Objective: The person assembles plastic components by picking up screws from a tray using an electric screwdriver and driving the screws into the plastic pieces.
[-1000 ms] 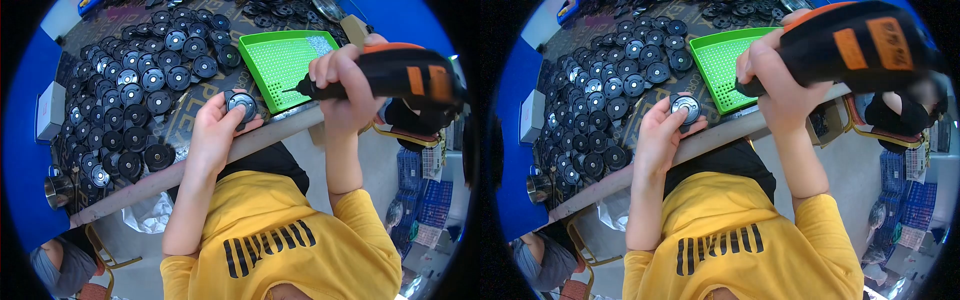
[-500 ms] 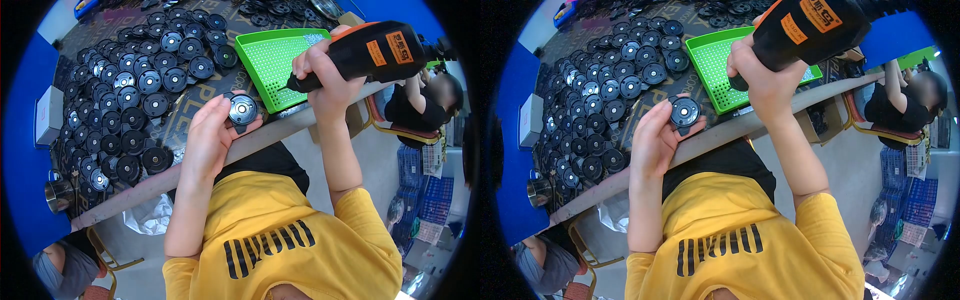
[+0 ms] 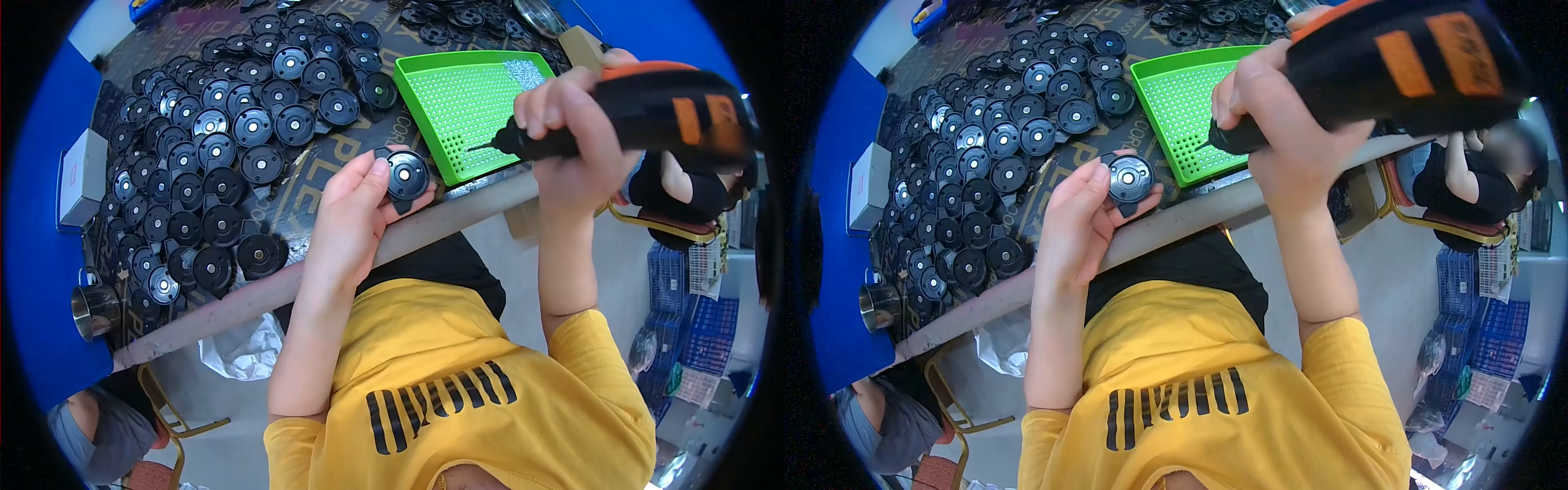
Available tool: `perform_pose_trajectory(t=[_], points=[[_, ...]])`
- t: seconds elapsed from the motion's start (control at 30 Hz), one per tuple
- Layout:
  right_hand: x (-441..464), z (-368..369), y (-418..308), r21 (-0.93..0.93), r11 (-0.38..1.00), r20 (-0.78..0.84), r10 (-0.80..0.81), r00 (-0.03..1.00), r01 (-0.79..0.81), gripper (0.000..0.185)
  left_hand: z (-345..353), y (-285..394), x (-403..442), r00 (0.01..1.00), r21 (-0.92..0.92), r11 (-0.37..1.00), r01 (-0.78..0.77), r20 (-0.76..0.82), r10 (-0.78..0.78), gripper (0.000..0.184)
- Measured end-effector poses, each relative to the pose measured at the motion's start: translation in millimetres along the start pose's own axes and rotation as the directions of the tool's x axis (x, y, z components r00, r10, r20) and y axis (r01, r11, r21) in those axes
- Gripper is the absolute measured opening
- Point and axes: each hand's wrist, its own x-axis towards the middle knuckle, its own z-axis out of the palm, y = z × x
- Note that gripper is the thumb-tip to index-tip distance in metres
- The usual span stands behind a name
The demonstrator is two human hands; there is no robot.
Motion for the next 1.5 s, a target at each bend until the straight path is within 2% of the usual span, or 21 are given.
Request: perform_pose_trajectory(t=[0.07, 0.1, 0.17, 0.2, 0.23, 0.3, 0.33, 0.53, 0.57, 0.73, 0.77, 0.83, 0.87, 0.93, 1.13, 1.37, 1.43, 1.5], points=[[0.8, 11.9, -13.1, 0.088, 0.995, 0.039, 0.05, 0.998, -0.053, 0.023, 2.2, 0.3, -0.1, 1.0, 0.017, 1.0, -0.004, -0.012, 0.004, 0.031], [-2.6, 16.2, -20.0, -0.015, 0.995, 0.123, 0.103, 0.987, -0.102, 0.037, 2.8, 0.4, -0.2, 1.0, 0.018, 1.0, 0.002, -0.018, -0.001, 0.029], [-8.2, 29.7, -20.9, 0.043, 0.994, 0.109, 0.098, 0.989, -0.103, 0.038, 4.6, 1.3, -0.5, 1.0, 0.02, 1.0, 0.007, -0.023, -0.006, 0.026], [-9.4, 32.2, -26.1, -0.063, 0.986, 0.137, 0.16, 0.978, -0.153, 0.038, 6.2, 2.1, -1.0, 1.0, 0.032, 0.999, 0.001, -0.029, 0.0, 0.026], [-11.7, 39.3, -31.0, -0.063, 0.986, 0.137, 0.16, 0.978, -0.152, 0.038, 7.1, 2.9, -1.4, 0.999, 0.044, 0.999, -0.005, -0.036, 0.006, 0.026], [-15.8, 55.3, -35.6, 0.046, 0.953, 0.096, 0.296, 0.95, -0.301, 0.039, 6.6, 4.0, -1.8, 1.0, 0.047, 0.999, -0.003, -0.028, 0.004, 0.026], [-15.9, 55.0, -34.0, 0.046, 0.952, 0.098, 0.296, 0.95, -0.302, 0.039, 6.2, 4.3, -2.3, 1.0, 0.049, 0.999, 0.0, -0.021, 0.001, 0.026], [-11.3, 40.4, -9.4, 0.111, 0.983, 0.354, 0.099, 0.93, -0.147, 0.04, 5.4, 4.7, -2.8, 1.0, 0.066, 0.998, -0.016, 0.0, 0.016, 0.026], [-11.9, 42.1, -10.0, 0.111, 0.983, 0.355, 0.099, 0.93, -0.147, 0.04, 5.0, 4.4, -2.5, 1.0, 0.065, 0.998, -0.017, 0.0, 0.017, 0.026], [-19.4, 61.0, -22.1, 0.229, 0.922, 0.098, 0.298, 0.95, -0.313, 0.04, 5.9, 3.8, -2.0, 1.0, 0.041, 0.999, -0.005, -0.008, 0.005, 0.025], [-19.2, 61.1, -23.8, 0.229, 0.921, 0.099, 0.299, 0.949, -0.314, 0.04, 5.3, 3.3, -1.6, 1.0, 0.04, 0.999, -0.004, -0.008, 0.005, 0.025], [-18.7, 59.0, -26.9, 0.009, 0.945, 0.144, 0.321, 0.936, -0.326, 0.04, 3.1, 2.3, -0.5, 1.0, 0.066, 0.998, -0.012, 0.002, 0.011, 0.024], [-17.9, 53.1, -21.6, 0.01, 0.945, 0.145, 0.322, 0.936, -0.327, 0.04, 3.3, 2.5, -0.4, 1.0, 0.065, 0.998, -0.012, 0.001, 0.012, 0.024], [-16.5, 38.9, -5.1, -0.144, 0.984, 0.321, 0.148, 0.935, -0.106, 0.04, 4.2, 3.1, -0.6, 1.0, 0.068, 0.998, -0.005, -0.026, 0.007, 0.024], [-19.1, 40.9, -3.0, -0.246, 0.965, 0.303, 0.171, 0.938, -0.096, 0.037, -0.3, -0.4, 2.1, 0.999, 0.082, 0.997, 0.015, -0.046, -0.011, 0.022], [-21.7, 44.7, -2.2, -0.231, 0.964, 0.278, 0.193, 0.941, -0.13, 0.036, 0.4, -1.1, 2.1, 1.0, 0.074, 0.997, 0.009, -0.028, -0.007, 0.022], [-23.5, 46.5, -2.9, -0.312, 0.948, 0.314, 0.164, 0.935, -0.061, 0.035, 1.5, -3.3, 3.7, 0.994, 0.085, 0.996, -0.004, -0.106, 0.013, 0.022], [-26.1, 44.3, 0.8, -0.28, 0.958, 0.304, 0.15, 0.941, -0.062, 0.037, 0.0, -2.1, 4.0, 0.996, 0.101, 0.995, -0.006, -0.083, 0.015, 0.021]])
